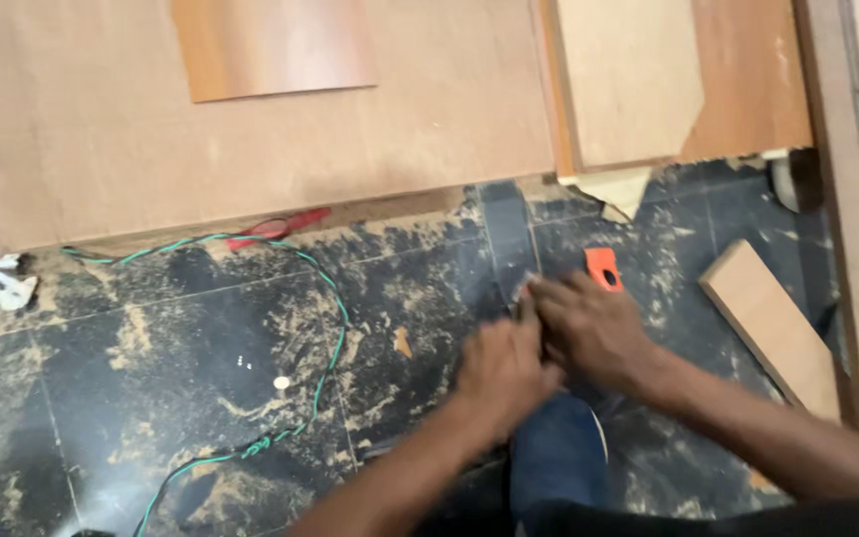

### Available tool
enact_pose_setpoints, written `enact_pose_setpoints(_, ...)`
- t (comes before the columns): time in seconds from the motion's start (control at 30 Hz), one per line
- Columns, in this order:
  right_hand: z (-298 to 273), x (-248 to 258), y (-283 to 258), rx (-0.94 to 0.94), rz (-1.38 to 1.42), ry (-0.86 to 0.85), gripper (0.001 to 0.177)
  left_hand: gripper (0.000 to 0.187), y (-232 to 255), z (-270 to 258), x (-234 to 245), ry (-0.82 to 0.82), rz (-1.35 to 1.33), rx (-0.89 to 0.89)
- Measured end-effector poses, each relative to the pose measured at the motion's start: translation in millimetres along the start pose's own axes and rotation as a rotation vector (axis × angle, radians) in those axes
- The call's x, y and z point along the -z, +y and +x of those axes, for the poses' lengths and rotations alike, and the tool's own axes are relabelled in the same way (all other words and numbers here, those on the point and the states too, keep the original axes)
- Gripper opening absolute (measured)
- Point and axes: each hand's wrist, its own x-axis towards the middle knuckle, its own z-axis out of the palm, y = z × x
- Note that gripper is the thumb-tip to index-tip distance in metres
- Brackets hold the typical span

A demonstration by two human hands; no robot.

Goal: The person sharpens a small red tool on a sharpening stone, then switches to a larger metal tool and sharpens it on the same stone. The person adjusts the tools and the stone during the process.

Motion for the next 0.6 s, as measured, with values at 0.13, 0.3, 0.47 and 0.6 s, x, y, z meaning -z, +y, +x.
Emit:
enact_pose_setpoints(0.13,1,-16,8,-0.051,-0.023,0.073,0.048,0.08,-18,18,-17,0.186,-0.005,-0.101)
enact_pose_setpoints(0.3,35,-24,30,-0.042,-0.016,0.149,0.027,0.036,-27,49,16,0.194,0.07,-0.082)
enact_pose_setpoints(0.47,4,-11,-2,-0.047,0.021,0.108,0.036,0.081,-11,5,3,0.004,-0.024,0.053)
enact_pose_setpoints(0.6,22,-16,12,-0.05,-0.068,0.176,0.04,0.069,-21,33,0,0.316,-0.026,-0.183)
